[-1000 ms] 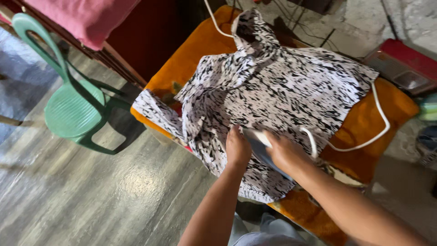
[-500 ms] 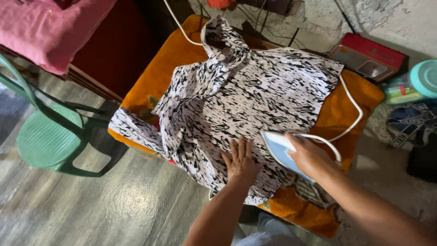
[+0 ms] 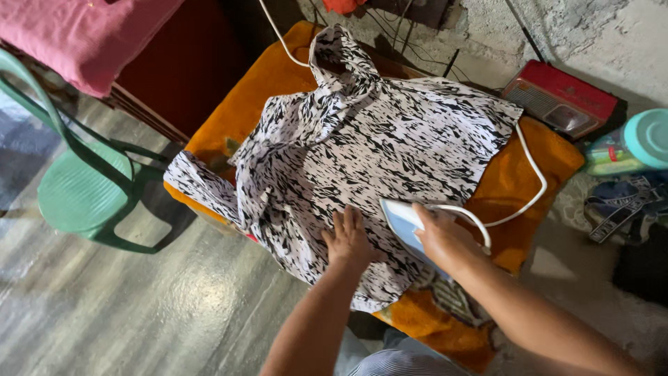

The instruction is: The person irons a patterned shirt on a table covered with an orange cloth. They use a blue and white electric iron to smooth the fabric, repeatedly adjusting the shirt's position and sleeves to ensure even coverage.

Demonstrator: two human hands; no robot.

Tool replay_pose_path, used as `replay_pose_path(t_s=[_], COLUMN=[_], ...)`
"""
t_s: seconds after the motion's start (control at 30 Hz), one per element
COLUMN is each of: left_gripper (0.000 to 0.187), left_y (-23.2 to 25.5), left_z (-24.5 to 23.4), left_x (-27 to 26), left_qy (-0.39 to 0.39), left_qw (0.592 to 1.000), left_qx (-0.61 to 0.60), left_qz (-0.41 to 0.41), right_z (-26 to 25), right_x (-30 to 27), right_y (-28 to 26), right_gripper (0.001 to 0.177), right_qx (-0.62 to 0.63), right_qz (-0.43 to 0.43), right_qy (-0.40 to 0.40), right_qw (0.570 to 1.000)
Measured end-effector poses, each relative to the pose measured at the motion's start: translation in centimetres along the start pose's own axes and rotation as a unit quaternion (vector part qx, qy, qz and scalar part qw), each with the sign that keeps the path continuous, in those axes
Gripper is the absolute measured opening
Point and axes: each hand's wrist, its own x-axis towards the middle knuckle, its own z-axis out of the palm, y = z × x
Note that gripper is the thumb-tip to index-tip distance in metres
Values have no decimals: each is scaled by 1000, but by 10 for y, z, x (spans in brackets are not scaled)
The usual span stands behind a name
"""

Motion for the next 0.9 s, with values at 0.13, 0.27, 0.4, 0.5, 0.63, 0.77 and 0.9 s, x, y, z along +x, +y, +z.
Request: replay_pose_path(t_s=[0.13, 0.27, 0.4, 0.5, 0.63, 0.77, 0.9], left_gripper=[98, 50, 41, 38, 36, 37, 42], left_y=[-7, -20, -29, -29, -22, -3, 10], left_z=[-9, -4, -21, -52, -84, -93, -104], left_x=[15, 45, 85, 124, 176, 209, 220], left_qy=[36, 182, 219, 257, 210, 214, 163], left_qw=[999, 976, 967, 952, 957, 955, 963], left_qx=[-34, -114, -116, -132, -157, -100, -98], left_qz=[0, 18, 57, 98, 123, 178, 189], right_z=[-7, -18, -18, -13, -2, -6, -14], right_x=[-13, -24, 9, 29, 39, 42, 73], right_y=[6, -1, -14, -19, -30, -26, 47], right_gripper=[63, 64, 59, 43, 65, 68, 35], right_qx=[44, 33, 1, 160, 86, 117, 194], right_qz=[115, 49, 101, 126, 87, 65, 260], right_qy=[-150, -90, -171, -134, -118, 12, 0], right_qw=[981, 994, 980, 970, 986, 991, 946])
